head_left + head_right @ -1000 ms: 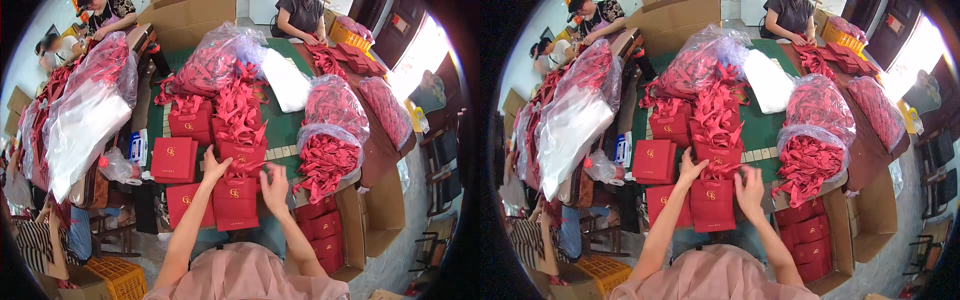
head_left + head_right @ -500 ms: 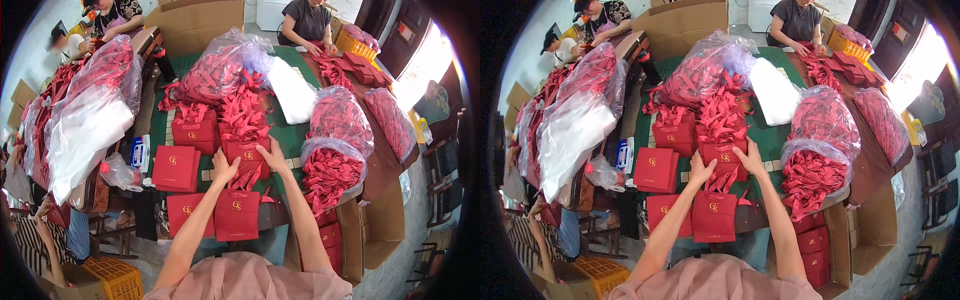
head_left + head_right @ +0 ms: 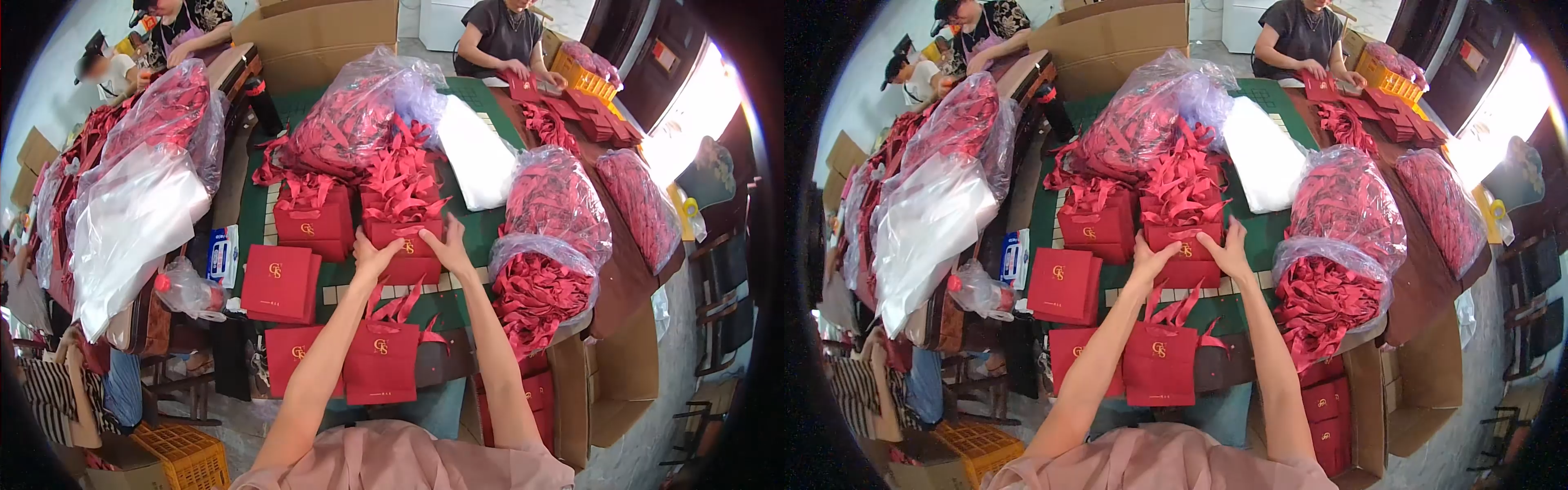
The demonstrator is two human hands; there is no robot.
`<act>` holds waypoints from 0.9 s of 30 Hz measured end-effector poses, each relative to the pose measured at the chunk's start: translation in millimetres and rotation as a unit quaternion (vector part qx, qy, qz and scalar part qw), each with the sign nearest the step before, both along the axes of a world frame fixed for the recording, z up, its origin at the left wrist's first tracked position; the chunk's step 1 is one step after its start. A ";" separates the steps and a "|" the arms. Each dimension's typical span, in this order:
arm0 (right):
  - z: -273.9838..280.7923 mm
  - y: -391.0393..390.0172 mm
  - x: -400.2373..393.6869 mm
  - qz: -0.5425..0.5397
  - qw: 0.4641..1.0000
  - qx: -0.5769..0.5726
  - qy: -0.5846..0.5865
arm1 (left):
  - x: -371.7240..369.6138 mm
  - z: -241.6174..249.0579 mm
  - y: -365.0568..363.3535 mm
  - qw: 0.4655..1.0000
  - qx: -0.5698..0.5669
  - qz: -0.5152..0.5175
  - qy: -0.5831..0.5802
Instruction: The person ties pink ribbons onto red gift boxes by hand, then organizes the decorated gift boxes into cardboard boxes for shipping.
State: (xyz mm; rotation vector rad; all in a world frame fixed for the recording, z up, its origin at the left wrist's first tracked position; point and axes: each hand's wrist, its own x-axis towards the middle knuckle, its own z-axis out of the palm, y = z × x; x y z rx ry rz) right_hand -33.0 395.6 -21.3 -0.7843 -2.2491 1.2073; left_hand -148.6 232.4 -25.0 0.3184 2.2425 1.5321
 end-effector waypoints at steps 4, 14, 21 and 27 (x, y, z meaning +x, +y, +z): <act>-10.5 22.3 -14.2 0.081 0.993 -0.069 0.045 | -16.9 -22.5 14.1 0.997 0.062 0.047 -0.017; -7.7 27.6 -10.8 0.079 0.979 -0.154 0.109 | -36.3 -16.3 33.4 0.985 0.129 -0.050 -0.105; -3.7 36.9 6.0 0.044 0.987 -0.120 0.099 | -15.8 9.6 48.6 0.975 0.174 -0.069 -0.122; 4.7 51.8 30.0 -0.024 0.990 -0.095 0.099 | -2.0 0.1 86.9 0.990 0.116 -0.072 -0.043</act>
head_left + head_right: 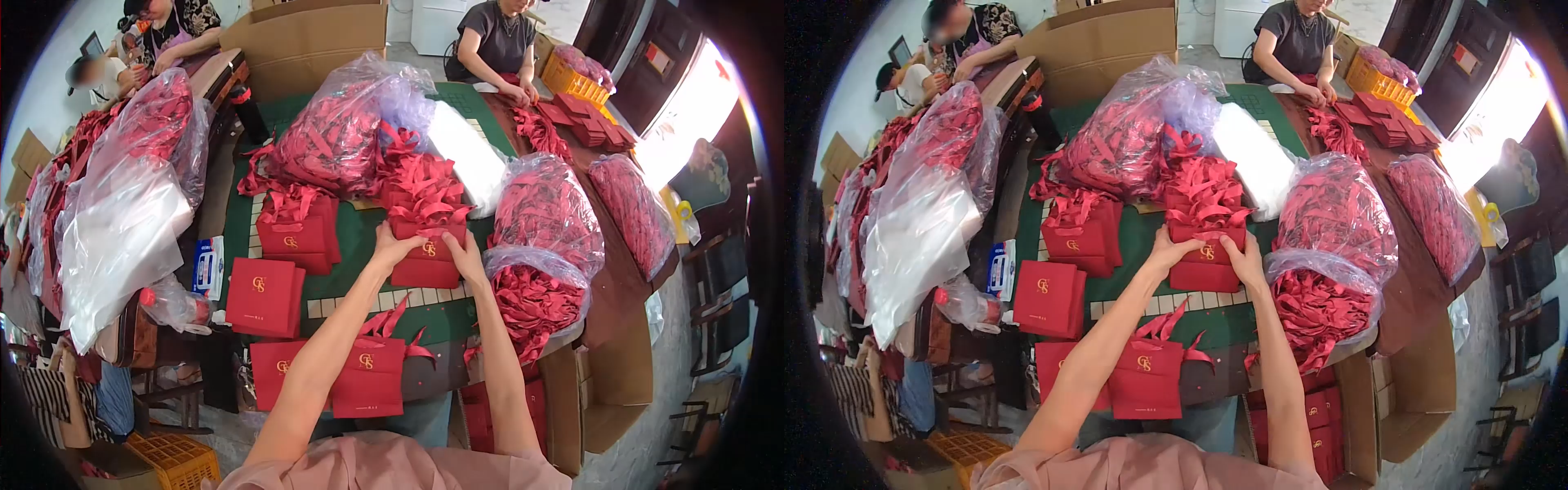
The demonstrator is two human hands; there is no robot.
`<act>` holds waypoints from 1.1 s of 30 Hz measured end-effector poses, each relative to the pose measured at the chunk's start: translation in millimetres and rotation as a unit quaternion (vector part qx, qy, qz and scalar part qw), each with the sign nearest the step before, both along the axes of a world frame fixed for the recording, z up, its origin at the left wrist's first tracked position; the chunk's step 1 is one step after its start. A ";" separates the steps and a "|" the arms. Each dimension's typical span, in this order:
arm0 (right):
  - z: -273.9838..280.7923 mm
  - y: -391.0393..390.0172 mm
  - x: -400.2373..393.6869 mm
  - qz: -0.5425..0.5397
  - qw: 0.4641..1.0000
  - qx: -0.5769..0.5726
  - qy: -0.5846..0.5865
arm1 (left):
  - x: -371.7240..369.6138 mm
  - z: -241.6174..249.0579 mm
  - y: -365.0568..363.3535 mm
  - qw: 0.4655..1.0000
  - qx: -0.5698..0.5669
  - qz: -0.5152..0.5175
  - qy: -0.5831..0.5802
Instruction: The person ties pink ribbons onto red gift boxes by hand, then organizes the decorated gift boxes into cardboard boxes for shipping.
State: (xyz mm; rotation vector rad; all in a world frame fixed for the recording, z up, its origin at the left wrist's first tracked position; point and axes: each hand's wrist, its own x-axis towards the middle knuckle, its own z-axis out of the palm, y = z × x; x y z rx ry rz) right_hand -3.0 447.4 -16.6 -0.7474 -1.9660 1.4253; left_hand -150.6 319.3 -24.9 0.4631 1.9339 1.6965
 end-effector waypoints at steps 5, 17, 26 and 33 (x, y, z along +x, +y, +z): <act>1.0 16.7 6.9 -0.060 0.997 -0.038 -0.013 | 2.4 -20.0 36.0 1.000 -0.004 -0.016 0.022; 35.9 -35.8 20.8 -0.172 0.957 0.229 -0.051 | 15.1 -9.9 52.0 0.997 0.053 -0.004 -0.061; 13.3 -90.9 25.1 -0.091 0.906 0.383 -0.157 | 33.3 34.5 31.5 0.994 -0.105 -0.014 -0.007; 11.9 -78.7 30.6 -0.098 0.901 0.400 -0.136 | 34.3 11.1 -31.0 0.989 0.013 -0.057 0.133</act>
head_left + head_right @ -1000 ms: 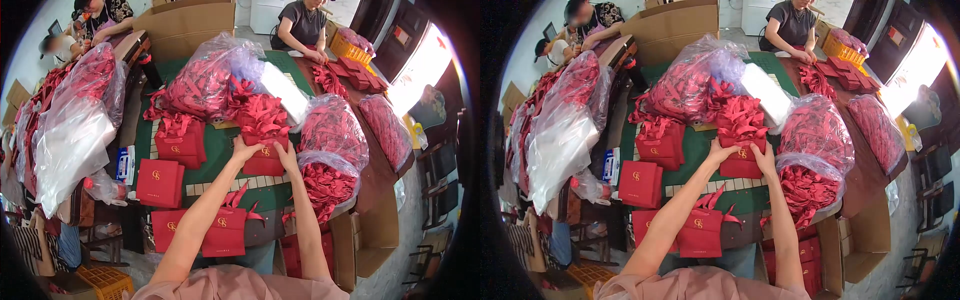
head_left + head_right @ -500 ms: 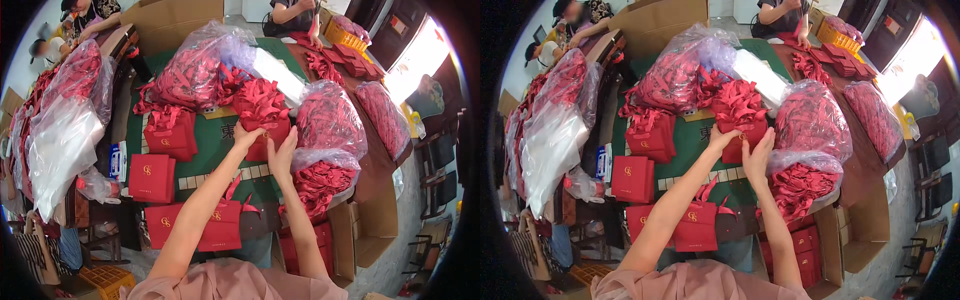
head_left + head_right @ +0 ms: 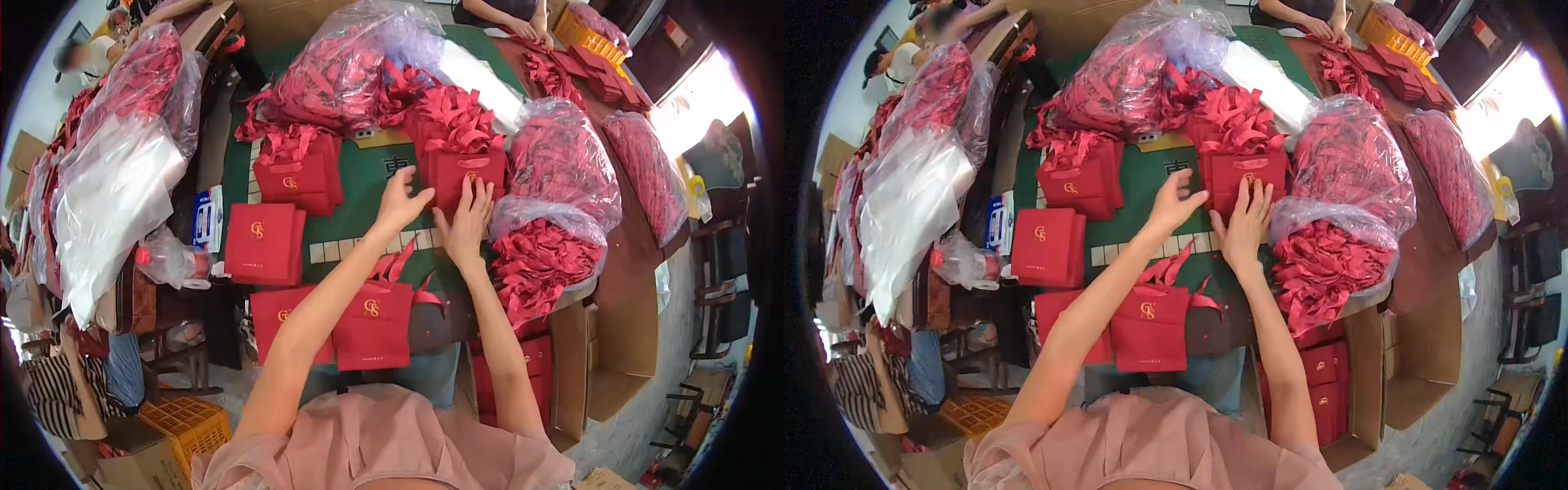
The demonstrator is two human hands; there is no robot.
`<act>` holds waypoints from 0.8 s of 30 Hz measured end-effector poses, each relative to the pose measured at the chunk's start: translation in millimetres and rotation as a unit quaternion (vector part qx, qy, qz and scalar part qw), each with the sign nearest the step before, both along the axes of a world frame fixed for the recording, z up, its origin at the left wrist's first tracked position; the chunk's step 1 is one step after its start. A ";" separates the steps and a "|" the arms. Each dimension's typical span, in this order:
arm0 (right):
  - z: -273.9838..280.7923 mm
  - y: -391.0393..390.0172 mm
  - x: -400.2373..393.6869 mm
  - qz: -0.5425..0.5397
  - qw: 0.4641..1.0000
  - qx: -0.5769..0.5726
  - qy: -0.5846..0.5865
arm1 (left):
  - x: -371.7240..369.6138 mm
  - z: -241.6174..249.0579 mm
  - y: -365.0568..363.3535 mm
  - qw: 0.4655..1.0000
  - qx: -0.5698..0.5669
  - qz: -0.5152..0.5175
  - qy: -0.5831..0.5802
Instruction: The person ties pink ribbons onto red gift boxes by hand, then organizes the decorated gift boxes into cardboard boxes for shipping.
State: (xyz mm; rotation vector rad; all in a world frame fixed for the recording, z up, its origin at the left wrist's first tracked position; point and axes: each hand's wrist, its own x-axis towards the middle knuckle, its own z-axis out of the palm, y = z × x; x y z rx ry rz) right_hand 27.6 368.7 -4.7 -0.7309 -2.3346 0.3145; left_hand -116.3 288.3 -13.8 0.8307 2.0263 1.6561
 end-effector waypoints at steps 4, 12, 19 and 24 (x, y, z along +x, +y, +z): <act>16.7 -10.5 17.8 0.046 0.997 -0.004 0.067 | 14.0 26.4 -84.8 0.998 -0.011 -0.028 0.051; 35.5 -107.2 70.8 0.178 0.975 -0.132 0.005 | 73.3 46.3 -201.1 0.964 -0.159 -0.035 0.212; 29.7 -152.1 93.2 0.108 0.988 -0.114 -0.008 | 92.9 48.7 -207.8 0.929 -0.197 -0.087 0.301; 24.9 -158.3 124.4 0.086 0.988 -0.125 -0.029 | 88.4 36.9 -202.5 0.917 -0.214 -0.118 0.316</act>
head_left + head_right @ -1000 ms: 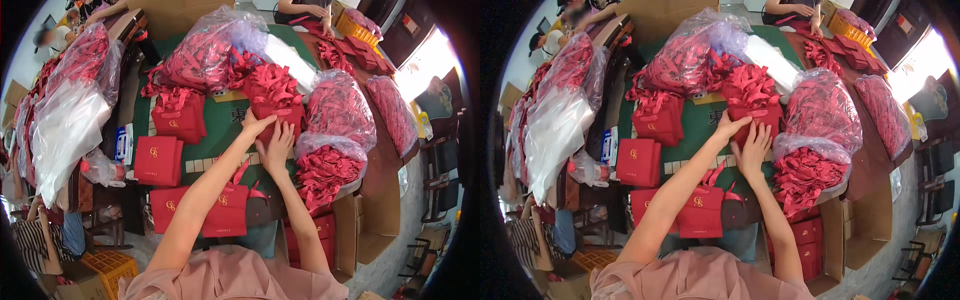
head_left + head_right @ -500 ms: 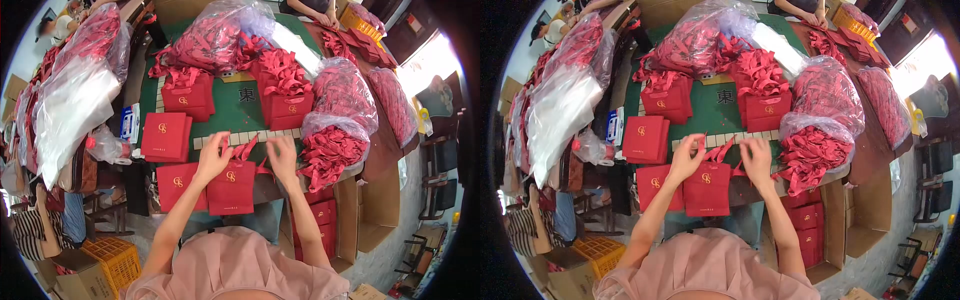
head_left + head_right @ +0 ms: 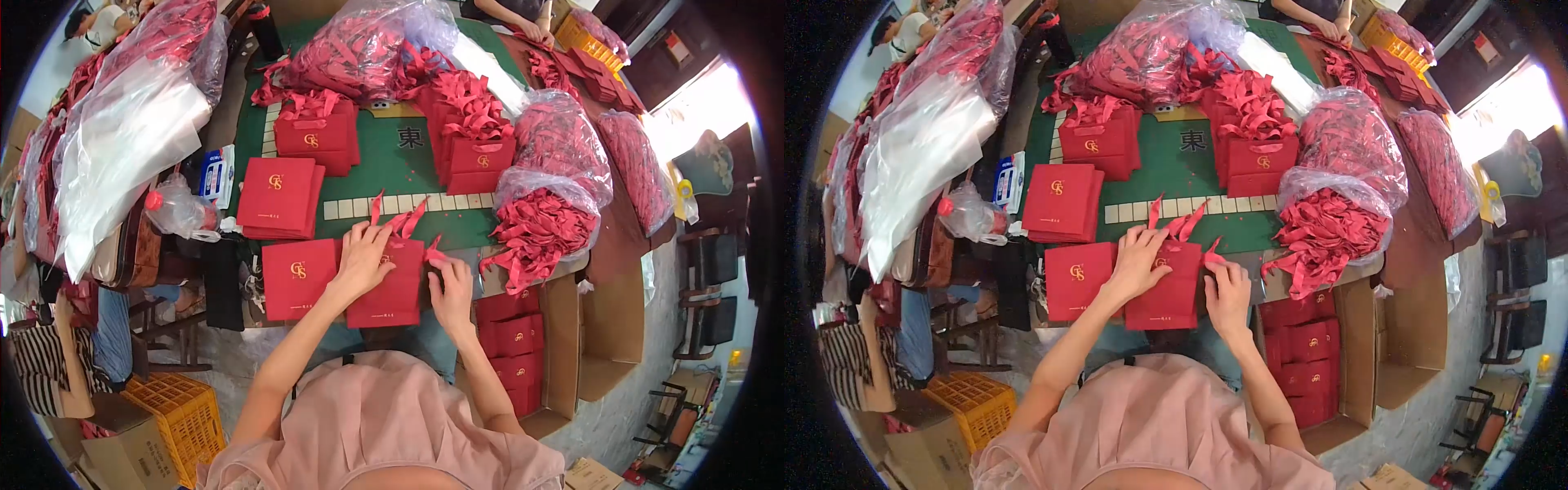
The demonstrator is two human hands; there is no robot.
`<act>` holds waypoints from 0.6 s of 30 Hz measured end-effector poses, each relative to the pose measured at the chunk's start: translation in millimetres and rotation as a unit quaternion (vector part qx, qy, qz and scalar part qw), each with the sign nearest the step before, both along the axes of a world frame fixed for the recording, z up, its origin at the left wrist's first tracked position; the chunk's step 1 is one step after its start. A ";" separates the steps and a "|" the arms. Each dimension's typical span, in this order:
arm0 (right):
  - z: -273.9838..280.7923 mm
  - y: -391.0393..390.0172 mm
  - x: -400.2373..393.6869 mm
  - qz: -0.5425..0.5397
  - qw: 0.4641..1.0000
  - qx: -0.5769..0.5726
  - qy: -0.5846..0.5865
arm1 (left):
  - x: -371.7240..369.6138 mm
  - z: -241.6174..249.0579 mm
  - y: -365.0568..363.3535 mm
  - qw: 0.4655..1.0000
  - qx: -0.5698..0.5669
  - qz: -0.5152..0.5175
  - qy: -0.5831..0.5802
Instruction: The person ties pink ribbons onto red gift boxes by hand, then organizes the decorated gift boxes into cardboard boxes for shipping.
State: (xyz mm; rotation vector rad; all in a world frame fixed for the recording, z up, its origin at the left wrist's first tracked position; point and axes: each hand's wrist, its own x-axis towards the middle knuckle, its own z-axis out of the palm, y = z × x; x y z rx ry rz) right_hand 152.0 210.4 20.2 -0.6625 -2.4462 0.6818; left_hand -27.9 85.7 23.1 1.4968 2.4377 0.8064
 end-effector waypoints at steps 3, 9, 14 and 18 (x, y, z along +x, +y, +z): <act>-8.1 1.8 6.9 0.001 1.000 0.012 0.017 | 0.8 -7.7 3.8 1.000 -0.007 -0.003 -0.007; -5.4 -14.7 12.8 0.078 0.996 -0.021 -0.036 | -9.3 -12.9 12.2 0.996 0.057 0.067 -0.013; -19.0 -20.4 11.8 0.048 0.998 -0.023 -0.035 | -38.4 8.2 30.4 0.984 0.130 0.121 -0.022; -25.4 -22.7 12.5 0.033 0.999 -0.027 -0.020 | -79.4 35.3 65.9 0.969 0.193 0.154 0.017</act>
